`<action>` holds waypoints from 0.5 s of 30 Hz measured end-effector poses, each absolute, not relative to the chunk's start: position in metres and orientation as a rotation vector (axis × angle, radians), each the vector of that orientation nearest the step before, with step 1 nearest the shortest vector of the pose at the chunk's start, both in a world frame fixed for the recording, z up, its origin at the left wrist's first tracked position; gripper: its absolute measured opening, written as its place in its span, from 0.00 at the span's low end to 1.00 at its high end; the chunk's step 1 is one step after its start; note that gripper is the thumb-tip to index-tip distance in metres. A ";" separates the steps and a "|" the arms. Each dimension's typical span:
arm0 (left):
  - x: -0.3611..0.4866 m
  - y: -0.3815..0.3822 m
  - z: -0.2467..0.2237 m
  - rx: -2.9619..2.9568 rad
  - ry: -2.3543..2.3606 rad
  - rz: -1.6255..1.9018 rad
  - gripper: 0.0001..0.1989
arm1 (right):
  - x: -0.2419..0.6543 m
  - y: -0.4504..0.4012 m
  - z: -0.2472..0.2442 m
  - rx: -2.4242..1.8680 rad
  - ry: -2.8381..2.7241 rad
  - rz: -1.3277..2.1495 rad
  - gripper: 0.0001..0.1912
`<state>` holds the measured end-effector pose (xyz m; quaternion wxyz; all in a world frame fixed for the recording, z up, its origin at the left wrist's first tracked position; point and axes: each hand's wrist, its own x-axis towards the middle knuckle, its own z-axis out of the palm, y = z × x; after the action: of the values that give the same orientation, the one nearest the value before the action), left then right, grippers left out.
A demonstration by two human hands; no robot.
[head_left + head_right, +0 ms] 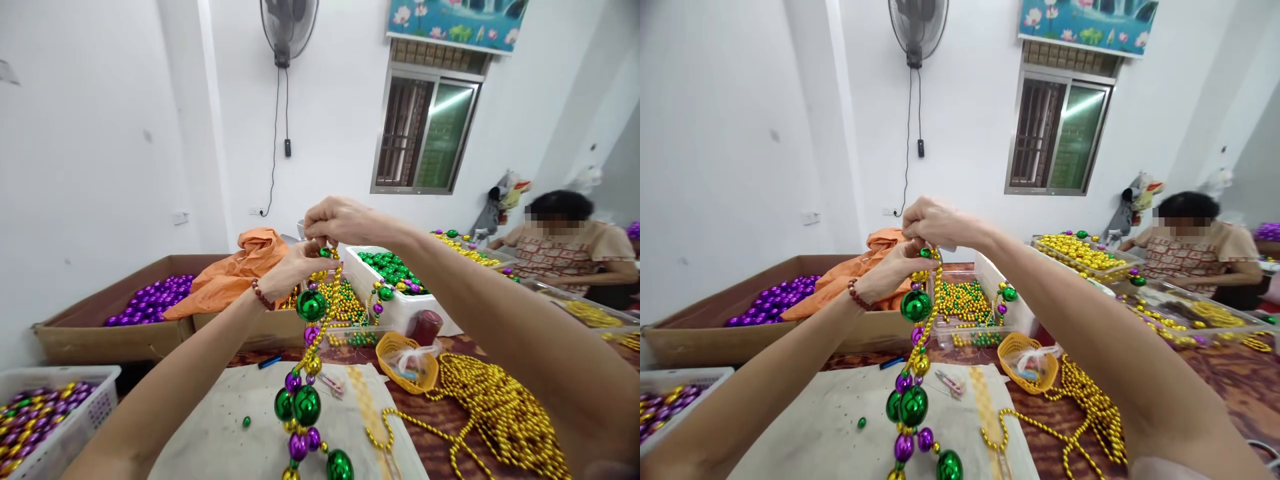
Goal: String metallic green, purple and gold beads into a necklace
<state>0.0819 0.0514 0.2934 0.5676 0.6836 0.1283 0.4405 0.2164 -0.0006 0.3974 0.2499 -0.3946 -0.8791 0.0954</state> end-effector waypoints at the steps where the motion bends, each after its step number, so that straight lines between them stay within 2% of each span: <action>1: 0.085 0.049 0.295 1.577 0.288 1.049 0.14 | 0.216 0.000 0.399 -1.060 -2.385 0.239 0.14; 7: 0.096 0.037 0.319 1.430 0.166 0.886 0.13 | 0.224 0.001 0.418 -0.857 -2.284 0.241 0.09; 13: 0.103 0.035 0.358 1.560 0.214 0.970 0.14 | 0.258 0.002 0.439 -0.827 -2.104 0.231 0.10; 15: 0.106 0.033 0.371 1.622 0.256 1.016 0.11 | 0.269 0.006 0.441 -0.838 -2.086 0.152 0.11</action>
<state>0.1060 0.0334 0.3712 0.5690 0.6907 0.1091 0.4327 0.2695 0.0063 0.4414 0.4298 -0.3359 -0.8359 0.0611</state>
